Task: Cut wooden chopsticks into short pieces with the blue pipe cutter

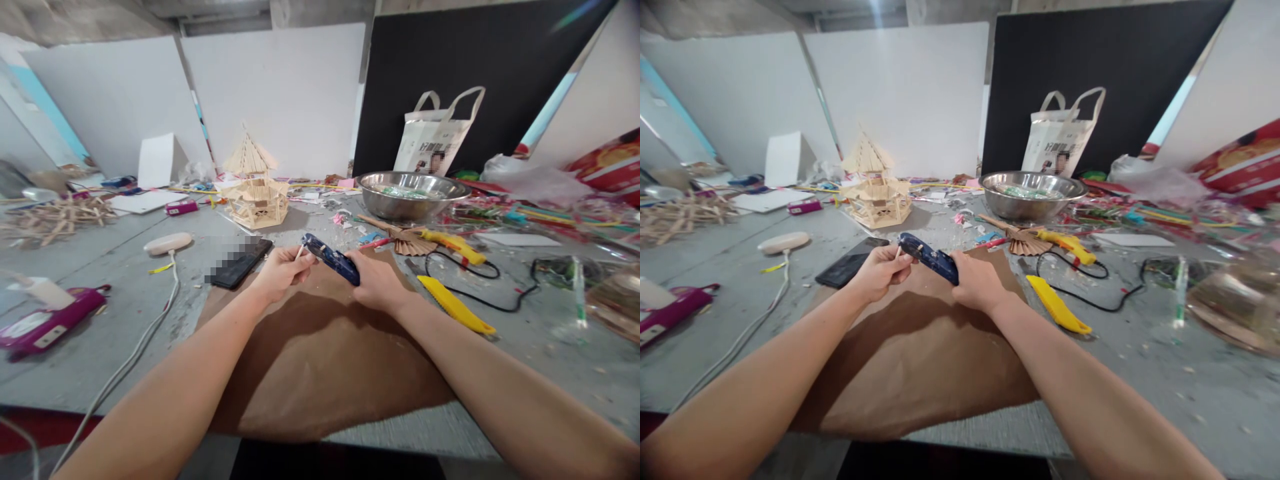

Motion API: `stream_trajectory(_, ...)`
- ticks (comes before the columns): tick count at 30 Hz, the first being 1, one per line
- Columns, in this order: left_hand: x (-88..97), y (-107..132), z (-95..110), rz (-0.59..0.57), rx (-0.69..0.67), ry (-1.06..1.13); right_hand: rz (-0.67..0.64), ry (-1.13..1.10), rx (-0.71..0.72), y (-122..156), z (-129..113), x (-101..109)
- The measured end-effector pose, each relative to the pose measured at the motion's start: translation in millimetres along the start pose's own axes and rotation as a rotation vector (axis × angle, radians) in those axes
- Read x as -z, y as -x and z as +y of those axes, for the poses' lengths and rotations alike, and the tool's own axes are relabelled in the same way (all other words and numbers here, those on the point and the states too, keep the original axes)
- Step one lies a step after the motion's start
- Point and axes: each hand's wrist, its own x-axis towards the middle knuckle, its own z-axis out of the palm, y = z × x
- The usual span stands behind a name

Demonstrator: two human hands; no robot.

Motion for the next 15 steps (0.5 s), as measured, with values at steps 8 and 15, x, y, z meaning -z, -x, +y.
stream_trajectory(8, -1.0, 0.5, 1.6, 0.038, 0.001, -0.011, -0.021, 0.04, -0.017, -0.8, -3.8, 0.0)
stream_trajectory(15, -3.7, -1.5, -5.0, 0.082, 0.03, -0.165, -0.044, 0.104, -0.148, -5.8, 0.2, -3.1)
